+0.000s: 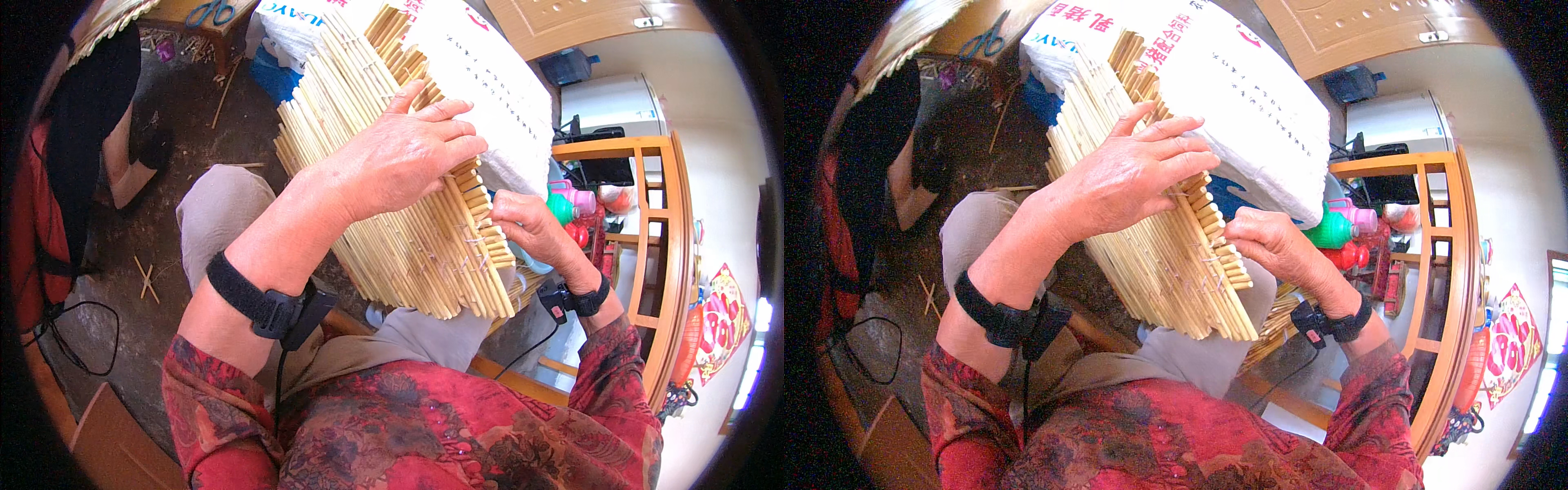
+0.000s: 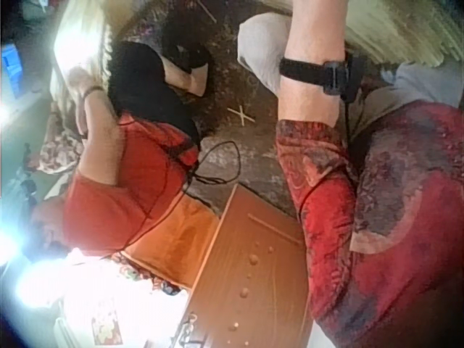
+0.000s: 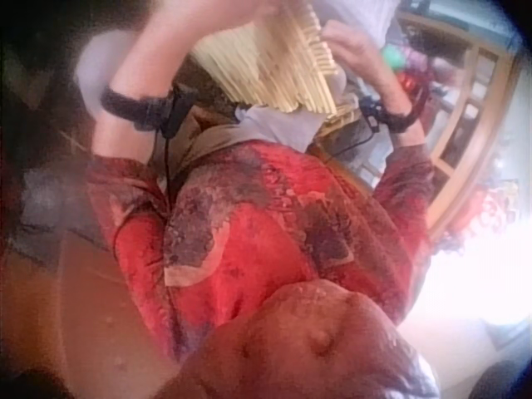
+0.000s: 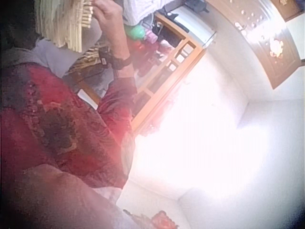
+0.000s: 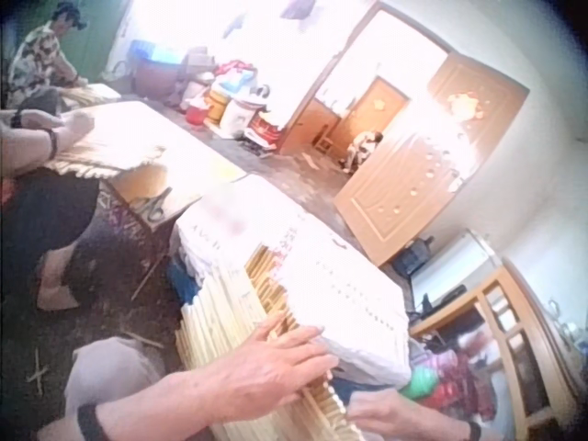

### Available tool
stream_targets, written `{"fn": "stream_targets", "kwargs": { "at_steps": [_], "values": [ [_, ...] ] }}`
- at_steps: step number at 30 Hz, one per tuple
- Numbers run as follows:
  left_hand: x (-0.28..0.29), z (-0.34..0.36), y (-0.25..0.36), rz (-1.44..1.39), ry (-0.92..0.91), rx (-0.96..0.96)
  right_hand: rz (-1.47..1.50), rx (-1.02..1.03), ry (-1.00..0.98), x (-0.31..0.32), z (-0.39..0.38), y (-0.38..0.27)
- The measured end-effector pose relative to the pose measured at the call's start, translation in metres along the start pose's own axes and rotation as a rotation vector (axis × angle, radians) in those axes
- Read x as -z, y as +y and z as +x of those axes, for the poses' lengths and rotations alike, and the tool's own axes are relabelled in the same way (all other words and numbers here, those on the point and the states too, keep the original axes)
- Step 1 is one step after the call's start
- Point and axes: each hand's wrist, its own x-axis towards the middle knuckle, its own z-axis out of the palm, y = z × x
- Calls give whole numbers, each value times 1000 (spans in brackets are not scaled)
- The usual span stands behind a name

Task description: The person weaves a bamboo mat by threading a cord through multiple wooden slats, aligning them together and securing the edges by hand.

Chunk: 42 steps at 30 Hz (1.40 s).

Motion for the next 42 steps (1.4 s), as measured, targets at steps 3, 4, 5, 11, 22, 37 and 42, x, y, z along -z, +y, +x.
{"fn": "stream_targets", "kwargs": {
  "at_steps": [3,4,5,11,22,37,42],
  "values": [
    [6,0,6,-3,-6,-49,-25,-18,13,-2,-3,-1],
    [7,0,8,0,-10,-55,-20,-65,41,-5,-4,-2],
    [6,-1,9,7,-9,-55,-14,-113,68,-7,-5,-2],
    [2,2,14,33,-24,-125,13,-101,29,-6,-7,-7],
    [14,3,19,14,-120,-79,55,-49,67,-12,-2,-13],
    [16,-1,18,-15,-101,-71,31,13,62,-19,0,-19],
    [17,0,17,-32,-112,-68,34,9,64,-19,-1,-20]
  ]
}}
